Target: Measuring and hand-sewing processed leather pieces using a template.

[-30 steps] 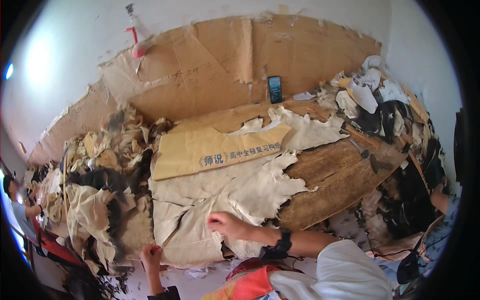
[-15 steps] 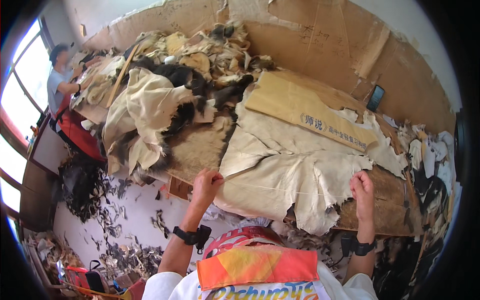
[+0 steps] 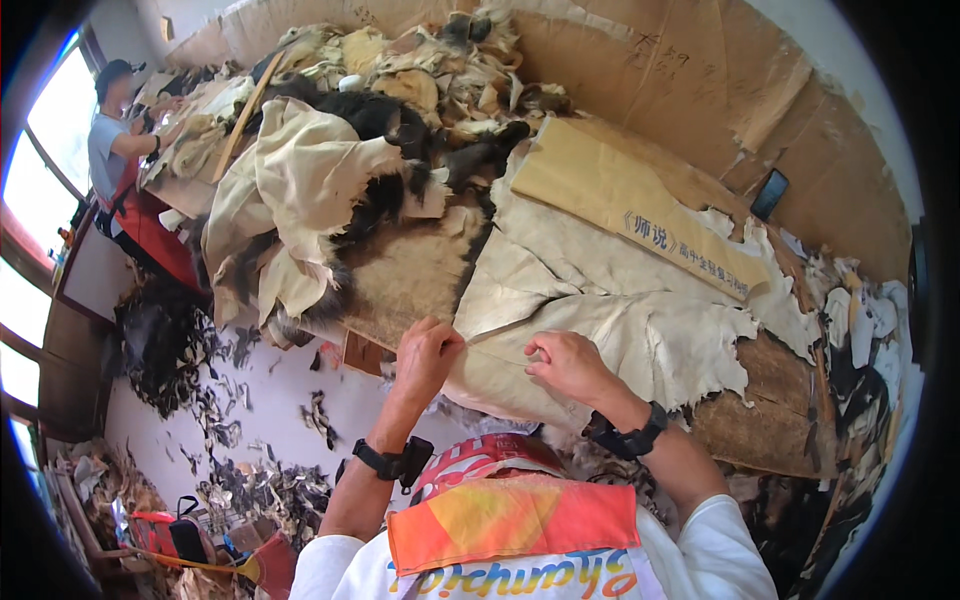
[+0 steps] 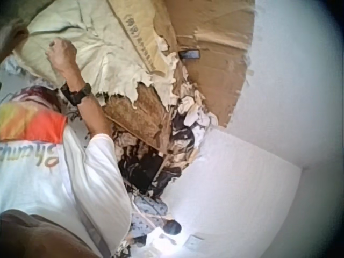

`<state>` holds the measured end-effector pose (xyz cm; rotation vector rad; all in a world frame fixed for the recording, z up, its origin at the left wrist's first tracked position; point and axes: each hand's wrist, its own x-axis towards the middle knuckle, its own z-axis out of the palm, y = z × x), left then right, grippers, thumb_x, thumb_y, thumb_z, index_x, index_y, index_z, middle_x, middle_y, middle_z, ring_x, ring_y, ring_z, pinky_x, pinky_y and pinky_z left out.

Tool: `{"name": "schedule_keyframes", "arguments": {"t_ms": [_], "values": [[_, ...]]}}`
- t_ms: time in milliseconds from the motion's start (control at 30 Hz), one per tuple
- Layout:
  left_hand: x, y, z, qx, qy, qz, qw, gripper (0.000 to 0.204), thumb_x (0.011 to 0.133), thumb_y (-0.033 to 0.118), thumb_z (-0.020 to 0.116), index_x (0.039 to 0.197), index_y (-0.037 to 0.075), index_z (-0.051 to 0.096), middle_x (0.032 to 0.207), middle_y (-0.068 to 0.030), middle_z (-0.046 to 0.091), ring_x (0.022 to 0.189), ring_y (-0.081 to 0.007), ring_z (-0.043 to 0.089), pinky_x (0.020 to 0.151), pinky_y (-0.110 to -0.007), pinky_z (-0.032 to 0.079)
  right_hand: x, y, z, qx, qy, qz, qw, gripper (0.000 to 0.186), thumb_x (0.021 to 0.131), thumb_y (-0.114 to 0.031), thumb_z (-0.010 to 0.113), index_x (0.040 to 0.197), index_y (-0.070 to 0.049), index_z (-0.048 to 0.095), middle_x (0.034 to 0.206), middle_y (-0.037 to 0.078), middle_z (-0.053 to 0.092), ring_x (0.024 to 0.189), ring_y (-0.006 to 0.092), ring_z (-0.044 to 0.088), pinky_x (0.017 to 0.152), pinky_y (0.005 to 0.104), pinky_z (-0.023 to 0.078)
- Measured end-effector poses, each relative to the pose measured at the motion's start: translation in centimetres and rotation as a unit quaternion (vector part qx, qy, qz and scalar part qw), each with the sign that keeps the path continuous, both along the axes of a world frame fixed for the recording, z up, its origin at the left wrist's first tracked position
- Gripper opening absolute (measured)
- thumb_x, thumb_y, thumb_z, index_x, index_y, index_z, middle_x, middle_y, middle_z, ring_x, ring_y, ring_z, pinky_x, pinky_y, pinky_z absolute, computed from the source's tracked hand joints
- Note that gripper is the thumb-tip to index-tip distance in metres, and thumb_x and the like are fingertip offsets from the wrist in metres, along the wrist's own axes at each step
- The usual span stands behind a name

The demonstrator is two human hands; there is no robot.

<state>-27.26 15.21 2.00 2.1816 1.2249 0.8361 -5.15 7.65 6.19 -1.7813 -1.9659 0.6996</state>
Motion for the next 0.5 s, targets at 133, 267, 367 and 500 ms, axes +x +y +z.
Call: {"name": "schedule_keyframes", "arguments": {"t_ms": [133, 267, 367, 500], "values": [[0.1, 0.3, 0.1, -0.008, -0.010, -0.006, 1.000, 0.007, 0.067, 0.005, 0.067, 0.072, 0.002, 0.063, 0.073, -0.0105, 0.055, 0.073, -0.0273, 0.056, 0.064, -0.035, 0.045, -0.4, 0.5, -2.0, 0.032, -0.038, 0.014, 0.999, 0.011, 0.075, -0.013, 0.062, 0.078, -0.004, 0.059, 0.074, 0.011, 0.058, 0.070, 0.0298, 0.059, 0.062, 0.0388, 0.046], [0.1, 0.3, 0.3, -0.025, -0.016, -0.002, 1.000, 0.004, 0.067, 0.006, 0.063, 0.070, 0.004, 0.062, 0.073, -0.0114, 0.056, 0.074, -0.0308, 0.055, 0.065, -0.039, 0.044, -0.5, 0.1, -1.6, 0.018, -0.074, 0.030, 0.997, 0.011, 0.076, -0.014, 0.060, 0.077, -0.003, 0.057, 0.075, 0.012, 0.058, 0.071, 0.0325, 0.058, 0.062, 0.0406, 0.046], [0.1, 0.2, 0.0, -0.013, -0.019, -0.009, 1.000, 0.004, 0.067, 0.006, 0.063, 0.069, 0.004, 0.061, 0.073, -0.0114, 0.056, 0.075, -0.0310, 0.055, 0.065, -0.039, 0.044, -0.3, -0.3, -0.9, 0.061, 0.018, 0.044, 0.997, 0.013, 0.079, -0.016, 0.059, 0.079, -0.003, 0.057, 0.071, 0.009, 0.057, 0.066, 0.0249, 0.059, 0.059, 0.0361, 0.045], [0.2, 0.2, 0.1, -0.002, -0.014, -0.009, 1.000, 0.004, 0.067, 0.007, 0.064, 0.070, 0.004, 0.061, 0.073, -0.0110, 0.056, 0.075, -0.0311, 0.055, 0.065, -0.040, 0.043, -1.0, -1.9, 3.1, -0.185, 0.202, 0.082, 0.958, 0.018, 0.085, -0.019, 0.057, 0.083, -0.001, 0.058, 0.068, 0.007, 0.057, 0.063, 0.0164, 0.053, 0.060, 0.0295, 0.044]]}}
